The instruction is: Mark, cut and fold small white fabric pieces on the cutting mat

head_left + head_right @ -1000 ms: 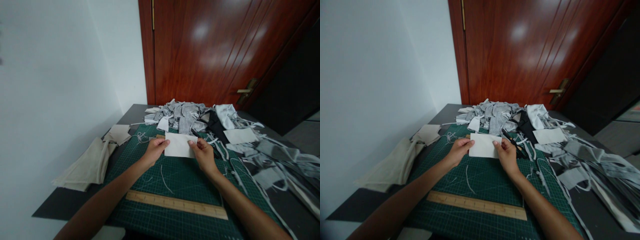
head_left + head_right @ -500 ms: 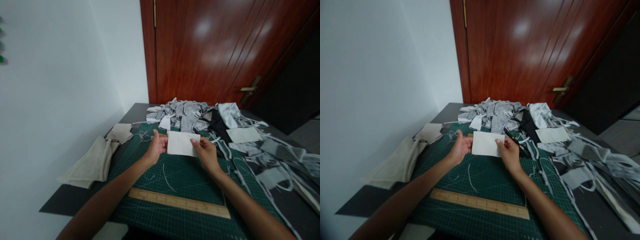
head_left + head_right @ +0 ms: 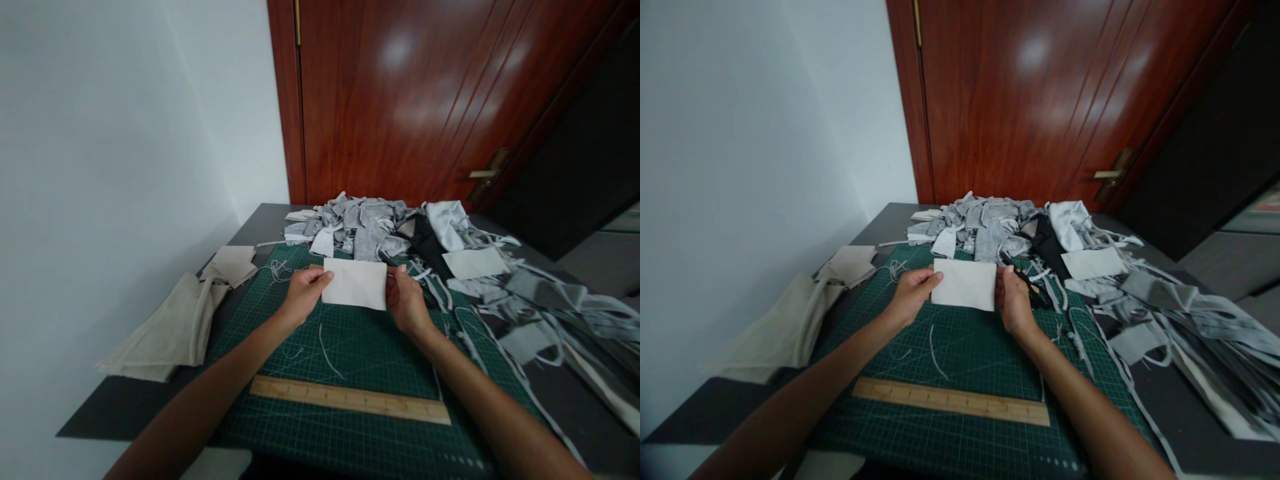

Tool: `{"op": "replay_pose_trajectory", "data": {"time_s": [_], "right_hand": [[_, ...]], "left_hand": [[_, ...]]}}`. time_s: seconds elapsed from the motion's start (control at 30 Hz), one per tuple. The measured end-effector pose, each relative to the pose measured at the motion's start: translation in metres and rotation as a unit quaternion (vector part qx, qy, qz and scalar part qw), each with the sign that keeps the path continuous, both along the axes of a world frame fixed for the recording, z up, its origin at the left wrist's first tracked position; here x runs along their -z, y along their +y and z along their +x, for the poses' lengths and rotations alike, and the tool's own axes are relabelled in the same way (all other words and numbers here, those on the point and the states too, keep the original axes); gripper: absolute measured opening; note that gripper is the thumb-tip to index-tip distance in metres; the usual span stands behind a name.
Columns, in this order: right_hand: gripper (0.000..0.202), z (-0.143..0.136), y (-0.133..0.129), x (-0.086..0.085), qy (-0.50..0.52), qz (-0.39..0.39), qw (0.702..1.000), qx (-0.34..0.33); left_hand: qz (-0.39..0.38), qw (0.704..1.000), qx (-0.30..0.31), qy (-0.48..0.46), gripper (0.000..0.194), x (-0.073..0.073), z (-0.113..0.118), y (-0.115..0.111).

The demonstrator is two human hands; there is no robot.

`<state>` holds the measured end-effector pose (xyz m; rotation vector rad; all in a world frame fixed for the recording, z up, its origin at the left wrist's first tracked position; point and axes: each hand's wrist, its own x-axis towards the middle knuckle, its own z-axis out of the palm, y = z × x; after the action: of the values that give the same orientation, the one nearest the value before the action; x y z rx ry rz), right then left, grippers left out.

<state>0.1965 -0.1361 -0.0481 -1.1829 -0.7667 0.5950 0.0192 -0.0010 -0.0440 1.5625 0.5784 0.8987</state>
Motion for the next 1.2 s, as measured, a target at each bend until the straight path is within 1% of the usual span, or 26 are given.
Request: {"op": "replay_pose_trajectory", "data": {"time_s": [0.07, 0.13, 0.23, 0.3, 0.37, 0.47, 0.57, 0.63, 0.73, 0.83, 0.93, 1.0, 1.03, 1.1, 1.2], "right_hand": [[0.066, -0.002, 0.000, -0.004, 0.056, 0.005, 0.998, -0.034], [0.067, -0.003, -0.001, -0.007, 0.093, 0.009, 0.994, -0.051], [0.062, -0.003, -0.004, -0.008, 0.097, 0.010, 0.993, -0.069], [0.054, -0.004, -0.004, -0.009, 0.078, 0.010, 0.994, -0.072], [0.047, -0.004, -0.003, -0.008, 0.053, 0.006, 0.997, -0.058], [0.041, -0.004, 0.000, -0.006, 0.024, 0.007, 1.000, -0.008], [0.038, 0.000, 0.004, -0.003, -0.001, 0.020, 0.999, 0.044], [0.037, 0.003, 0.004, 0.000, -0.012, 0.025, 0.998, 0.065], [0.037, 0.005, 0.004, 0.000, -0.012, 0.025, 0.997, 0.072], [0.036, 0.004, 0.002, -0.001, -0.002, 0.022, 0.998, 0.061], [0.033, 0.002, 0.002, -0.003, 0.003, 0.025, 0.998, 0.053], [0.031, 0.002, 0.002, -0.003, 0.002, 0.030, 0.998, 0.050], [0.031, 0.002, 0.003, -0.002, 0.003, 0.031, 0.998, 0.050], [0.031, 0.003, 0.004, -0.001, 0.008, 0.032, 0.998, 0.050], [0.033, 0.005, 0.005, 0.001, 0.020, 0.035, 0.998, 0.050]], "left_hand": [[0.009, 1.000, -0.017, -0.009, 0.048, -0.002, 0.000, 0.001], [0.010, 0.999, -0.030, -0.014, 0.046, -0.004, -0.001, 0.001], [0.011, 0.999, -0.049, -0.015, 0.045, -0.006, -0.001, 0.001], [0.014, 0.998, -0.054, -0.017, 0.045, -0.005, -0.001, 0.002], [0.017, 0.998, -0.051, -0.016, 0.045, -0.005, -0.001, 0.002], [0.020, 0.999, -0.045, -0.015, 0.046, -0.006, -0.002, 0.001], [0.008, 1.000, -0.010, -0.014, 0.048, -0.007, -0.002, -0.001], [0.001, 1.000, 0.008, -0.014, 0.049, -0.007, -0.001, -0.002], [0.000, 1.000, 0.008, -0.015, 0.049, -0.005, -0.001, 0.001], [-0.001, 1.000, 0.014, -0.005, 0.048, -0.002, -0.001, 0.007], [0.037, 0.999, 0.003, 0.012, 0.046, 0.001, -0.002, 0.013], [0.070, 0.997, -0.012, 0.024, 0.047, 0.001, -0.003, 0.015], [0.075, 0.997, -0.013, 0.026, 0.048, 0.000, -0.004, 0.015], [0.048, 0.999, 0.000, 0.017, 0.051, -0.002, -0.004, 0.013], [-0.042, 0.999, 0.022, -0.018, 0.058, -0.005, -0.004, 0.008]]}}
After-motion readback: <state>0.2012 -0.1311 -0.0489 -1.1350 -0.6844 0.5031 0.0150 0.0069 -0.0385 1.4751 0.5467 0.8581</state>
